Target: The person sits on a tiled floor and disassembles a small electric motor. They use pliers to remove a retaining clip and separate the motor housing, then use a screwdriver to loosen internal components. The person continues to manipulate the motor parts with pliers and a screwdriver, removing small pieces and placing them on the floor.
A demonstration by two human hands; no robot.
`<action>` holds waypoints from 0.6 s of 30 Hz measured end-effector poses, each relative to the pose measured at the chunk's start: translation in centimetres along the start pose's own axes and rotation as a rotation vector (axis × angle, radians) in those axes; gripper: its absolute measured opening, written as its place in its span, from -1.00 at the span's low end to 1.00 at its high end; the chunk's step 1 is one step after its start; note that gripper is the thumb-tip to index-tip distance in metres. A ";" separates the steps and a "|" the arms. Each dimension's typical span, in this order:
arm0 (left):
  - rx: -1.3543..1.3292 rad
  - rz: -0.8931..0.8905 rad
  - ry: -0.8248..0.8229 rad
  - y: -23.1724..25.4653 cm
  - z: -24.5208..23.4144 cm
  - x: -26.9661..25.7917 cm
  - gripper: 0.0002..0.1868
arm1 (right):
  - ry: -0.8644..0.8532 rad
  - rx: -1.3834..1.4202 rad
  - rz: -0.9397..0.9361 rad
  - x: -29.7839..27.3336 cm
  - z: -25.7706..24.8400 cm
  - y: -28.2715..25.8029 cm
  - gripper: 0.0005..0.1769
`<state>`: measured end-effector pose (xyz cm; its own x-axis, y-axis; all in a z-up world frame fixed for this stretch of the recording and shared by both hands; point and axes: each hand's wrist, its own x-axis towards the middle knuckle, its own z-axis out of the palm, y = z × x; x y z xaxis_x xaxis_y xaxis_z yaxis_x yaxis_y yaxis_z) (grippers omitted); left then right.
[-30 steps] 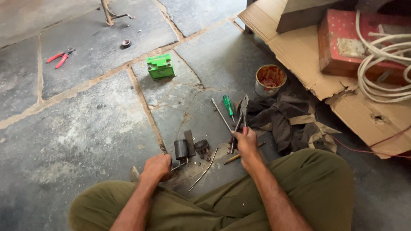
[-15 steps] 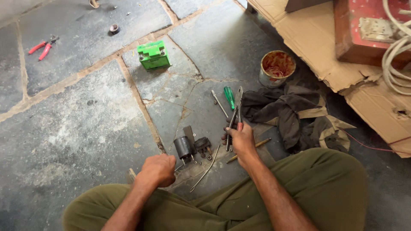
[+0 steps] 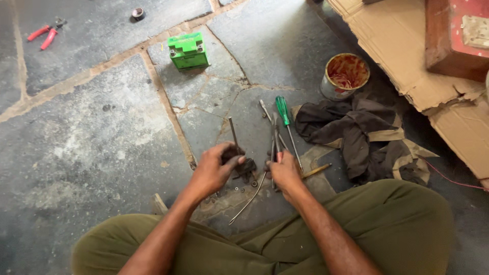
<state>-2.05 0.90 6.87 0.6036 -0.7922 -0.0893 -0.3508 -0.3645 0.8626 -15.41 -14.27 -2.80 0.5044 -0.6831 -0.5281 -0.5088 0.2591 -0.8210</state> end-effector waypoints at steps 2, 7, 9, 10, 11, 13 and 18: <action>0.072 -0.013 0.034 -1.9 1.7 0.8 -0.74 | -0.031 -0.014 0.002 -0.3 0.4 0.9 -0.80; 0.139 -0.084 0.056 -5.3 2.9 0.7 -0.73 | -0.155 0.098 -0.034 0.0 1.3 1.5 -0.72; 0.167 -0.135 0.096 -5.8 3.0 0.1 -0.76 | -0.238 0.271 -0.033 0.4 1.5 1.2 -0.66; 0.183 -0.187 0.076 -5.8 3.0 -0.2 -0.75 | -0.280 0.355 -0.032 0.6 1.5 1.1 -0.63; 0.199 -0.243 0.057 -5.8 3.1 -0.6 -0.75 | -0.288 0.348 -0.047 0.7 1.5 1.0 -0.63; 0.203 -0.299 0.073 -5.4 2.8 -1.1 -0.76 | -0.305 0.339 -0.075 0.7 1.6 1.0 -0.63; -0.268 -0.194 0.223 -3.9 2.6 0.1 -0.79 | -0.237 0.239 -0.035 0.3 1.3 0.8 -0.67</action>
<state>-2.49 0.97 2.15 0.7911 -0.5849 -0.1789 -0.0335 -0.3335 0.9421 -14.73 -13.34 -3.88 0.6810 -0.5240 -0.5115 -0.3244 0.4104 -0.8523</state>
